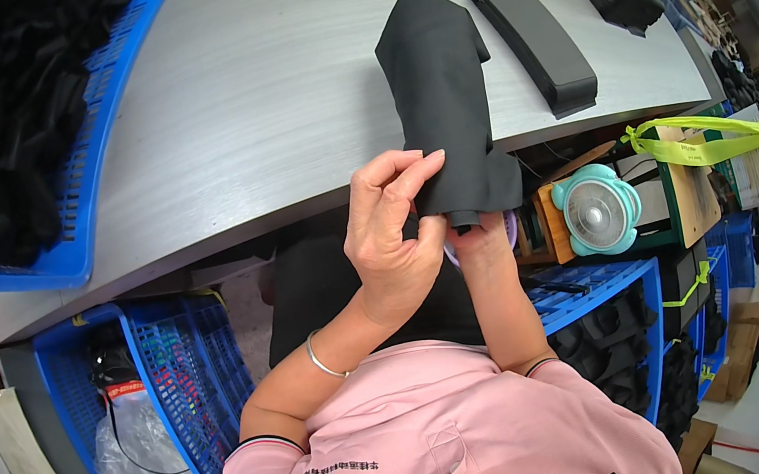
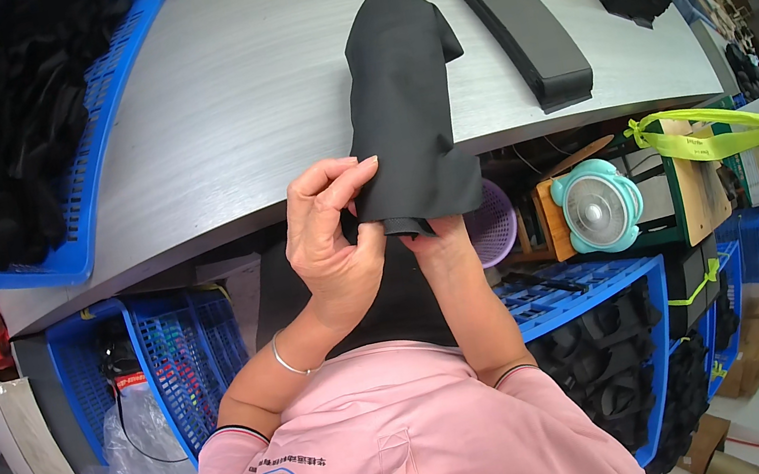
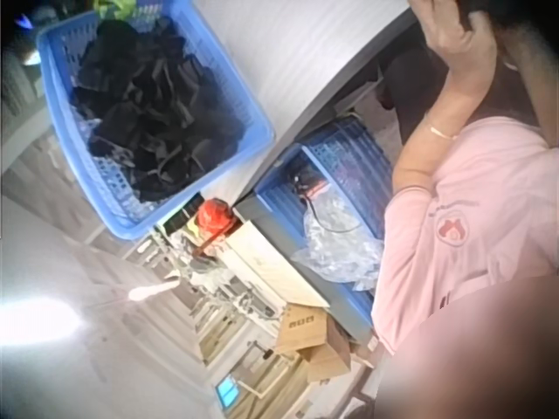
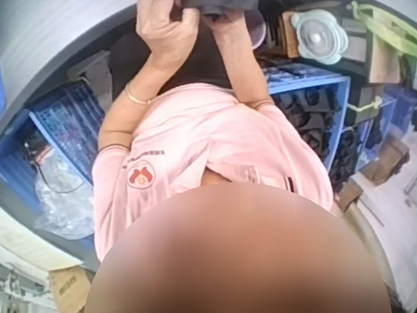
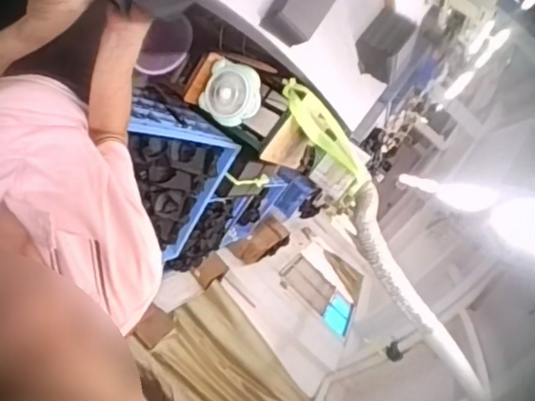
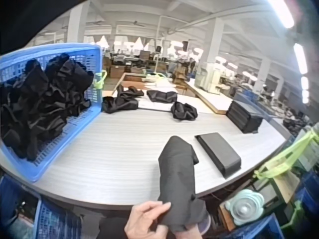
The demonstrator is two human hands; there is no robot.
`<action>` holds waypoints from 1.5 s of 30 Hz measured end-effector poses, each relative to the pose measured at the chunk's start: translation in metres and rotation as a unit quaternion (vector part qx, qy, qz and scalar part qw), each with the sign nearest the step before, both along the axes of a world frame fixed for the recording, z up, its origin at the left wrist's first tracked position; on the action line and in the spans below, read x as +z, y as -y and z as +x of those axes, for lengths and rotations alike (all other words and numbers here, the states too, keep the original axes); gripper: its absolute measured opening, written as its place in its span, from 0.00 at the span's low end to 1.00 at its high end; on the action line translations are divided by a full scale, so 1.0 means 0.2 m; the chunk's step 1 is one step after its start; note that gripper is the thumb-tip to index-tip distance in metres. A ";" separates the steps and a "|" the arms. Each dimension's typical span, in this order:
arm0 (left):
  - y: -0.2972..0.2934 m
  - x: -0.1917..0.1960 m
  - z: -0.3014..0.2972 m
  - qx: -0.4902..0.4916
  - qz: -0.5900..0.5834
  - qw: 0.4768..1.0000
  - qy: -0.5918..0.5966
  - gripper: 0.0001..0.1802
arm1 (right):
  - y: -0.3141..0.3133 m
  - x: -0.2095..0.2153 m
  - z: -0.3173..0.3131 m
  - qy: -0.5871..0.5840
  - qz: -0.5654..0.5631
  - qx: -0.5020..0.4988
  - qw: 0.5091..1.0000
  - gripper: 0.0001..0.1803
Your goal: The recorder is folding and fitting black fabric components together to assemble protective sleeves or covers.
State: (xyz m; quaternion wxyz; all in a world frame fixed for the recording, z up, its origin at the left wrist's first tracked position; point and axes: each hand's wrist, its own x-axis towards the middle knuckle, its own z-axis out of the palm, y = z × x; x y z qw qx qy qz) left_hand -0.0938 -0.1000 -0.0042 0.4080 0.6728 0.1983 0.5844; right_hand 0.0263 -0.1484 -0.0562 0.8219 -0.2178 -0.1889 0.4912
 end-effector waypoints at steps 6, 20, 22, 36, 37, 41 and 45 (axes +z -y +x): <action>0.01 0.00 0.00 -0.013 0.003 1.000 -0.009 0.29 | -0.01 0.00 -0.02 0.063 0.012 -0.030 0.997 0.27; 0.02 -0.02 -0.01 -0.027 -0.020 0.999 -0.027 0.35 | -0.05 0.00 -0.06 0.016 -0.001 -0.046 0.999 0.22; 0.01 -0.04 -0.02 -0.022 -0.002 0.999 -0.040 0.35 | -0.05 -0.01 -0.05 0.019 -0.010 -0.046 0.999 0.22; -0.14 -0.41 -0.20 -0.062 -0.372 0.925 -0.050 0.21 | -0.10 0.18 -0.01 0.440 -0.333 -0.050 0.832 0.25; -0.13 -0.44 -0.21 -0.076 -0.426 0.901 -0.018 0.20 | -0.09 0.21 0.00 0.396 -0.293 0.047 0.869 0.24; -0.08 -0.47 -0.13 -0.118 -0.487 0.864 0.043 0.20 | -0.13 -0.15 0.01 0.853 -0.256 -0.151 0.428 0.18; -0.09 -0.51 -0.09 -0.165 -0.529 0.828 0.083 0.15 | -0.20 -0.15 -0.17 0.828 -0.325 -0.194 0.414 0.13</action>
